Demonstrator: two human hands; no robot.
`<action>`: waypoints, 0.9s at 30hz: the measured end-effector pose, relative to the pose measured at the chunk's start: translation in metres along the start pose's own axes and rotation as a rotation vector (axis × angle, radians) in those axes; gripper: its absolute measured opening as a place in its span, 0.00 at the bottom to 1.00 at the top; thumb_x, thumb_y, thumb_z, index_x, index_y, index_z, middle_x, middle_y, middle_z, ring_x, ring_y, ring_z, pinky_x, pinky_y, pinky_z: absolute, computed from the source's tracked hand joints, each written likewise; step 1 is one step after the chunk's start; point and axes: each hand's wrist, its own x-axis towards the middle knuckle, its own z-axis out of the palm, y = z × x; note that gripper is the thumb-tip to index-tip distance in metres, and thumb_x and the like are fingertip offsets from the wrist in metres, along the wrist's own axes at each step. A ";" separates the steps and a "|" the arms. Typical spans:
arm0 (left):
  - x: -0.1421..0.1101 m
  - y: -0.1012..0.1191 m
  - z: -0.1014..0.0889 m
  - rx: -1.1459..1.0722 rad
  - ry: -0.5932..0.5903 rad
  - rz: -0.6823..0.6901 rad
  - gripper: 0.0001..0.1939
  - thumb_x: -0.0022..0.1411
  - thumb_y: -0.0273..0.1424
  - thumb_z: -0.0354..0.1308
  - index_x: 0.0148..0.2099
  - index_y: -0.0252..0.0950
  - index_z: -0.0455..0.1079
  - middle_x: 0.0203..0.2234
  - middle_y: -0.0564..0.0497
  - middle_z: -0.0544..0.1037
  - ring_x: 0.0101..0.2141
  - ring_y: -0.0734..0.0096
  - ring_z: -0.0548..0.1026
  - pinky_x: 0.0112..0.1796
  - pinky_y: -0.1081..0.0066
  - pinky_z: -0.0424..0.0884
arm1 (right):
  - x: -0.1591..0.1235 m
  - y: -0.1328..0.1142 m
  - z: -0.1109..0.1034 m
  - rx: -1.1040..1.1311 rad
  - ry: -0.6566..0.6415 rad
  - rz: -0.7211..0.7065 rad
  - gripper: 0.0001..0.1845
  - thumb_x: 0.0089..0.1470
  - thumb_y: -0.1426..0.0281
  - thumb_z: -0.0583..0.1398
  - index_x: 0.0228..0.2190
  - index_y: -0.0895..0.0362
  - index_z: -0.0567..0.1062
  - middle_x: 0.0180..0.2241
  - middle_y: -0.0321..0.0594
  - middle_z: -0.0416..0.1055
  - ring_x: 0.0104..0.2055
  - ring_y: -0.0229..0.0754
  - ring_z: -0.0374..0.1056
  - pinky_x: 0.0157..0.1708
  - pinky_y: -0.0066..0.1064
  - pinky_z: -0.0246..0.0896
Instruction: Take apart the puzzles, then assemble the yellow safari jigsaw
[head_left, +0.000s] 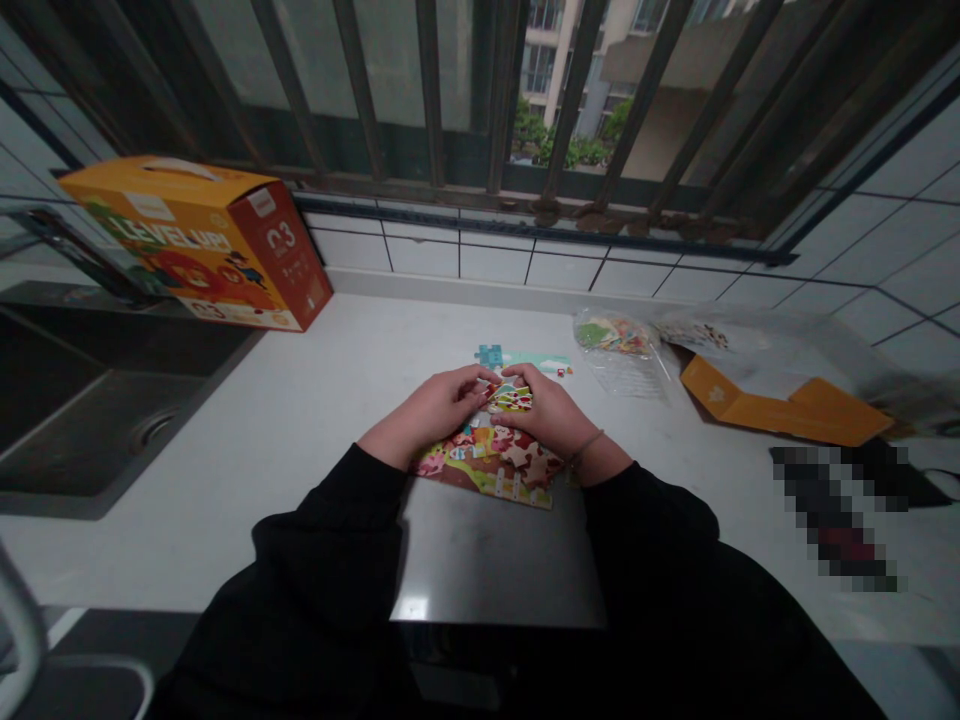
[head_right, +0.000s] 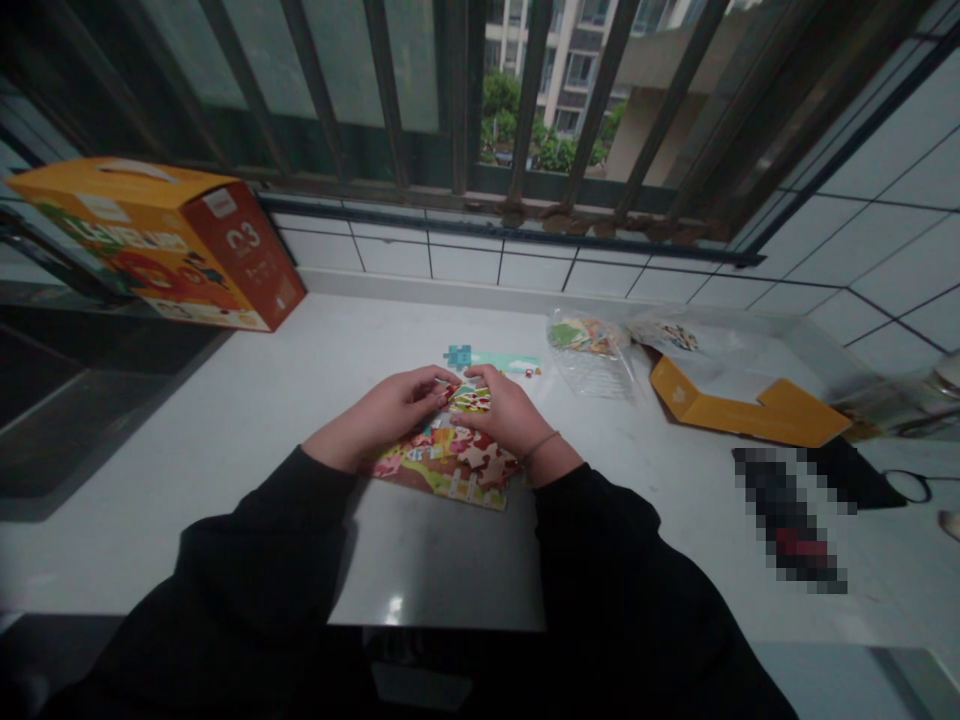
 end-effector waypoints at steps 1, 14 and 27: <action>-0.001 0.002 0.002 -0.010 -0.004 0.026 0.17 0.75 0.34 0.58 0.61 0.45 0.80 0.51 0.47 0.87 0.50 0.57 0.83 0.53 0.57 0.77 | 0.001 0.001 0.001 -0.017 0.010 -0.028 0.31 0.51 0.66 0.80 0.53 0.51 0.76 0.48 0.41 0.76 0.52 0.52 0.74 0.54 0.42 0.67; -0.001 0.010 0.017 0.068 0.011 0.011 0.12 0.75 0.33 0.56 0.58 0.42 0.74 0.51 0.45 0.84 0.49 0.57 0.82 0.54 0.56 0.76 | 0.000 -0.004 0.000 0.050 0.022 -0.071 0.23 0.56 0.64 0.75 0.46 0.50 0.71 0.45 0.38 0.77 0.47 0.49 0.73 0.48 0.39 0.67; 0.000 -0.022 -0.022 0.608 0.131 -0.059 0.20 0.72 0.40 0.64 0.60 0.36 0.78 0.57 0.35 0.81 0.57 0.46 0.78 0.61 0.50 0.73 | 0.002 0.003 0.000 -0.119 -0.021 -0.092 0.17 0.62 0.63 0.74 0.49 0.52 0.76 0.51 0.45 0.80 0.55 0.53 0.75 0.58 0.43 0.67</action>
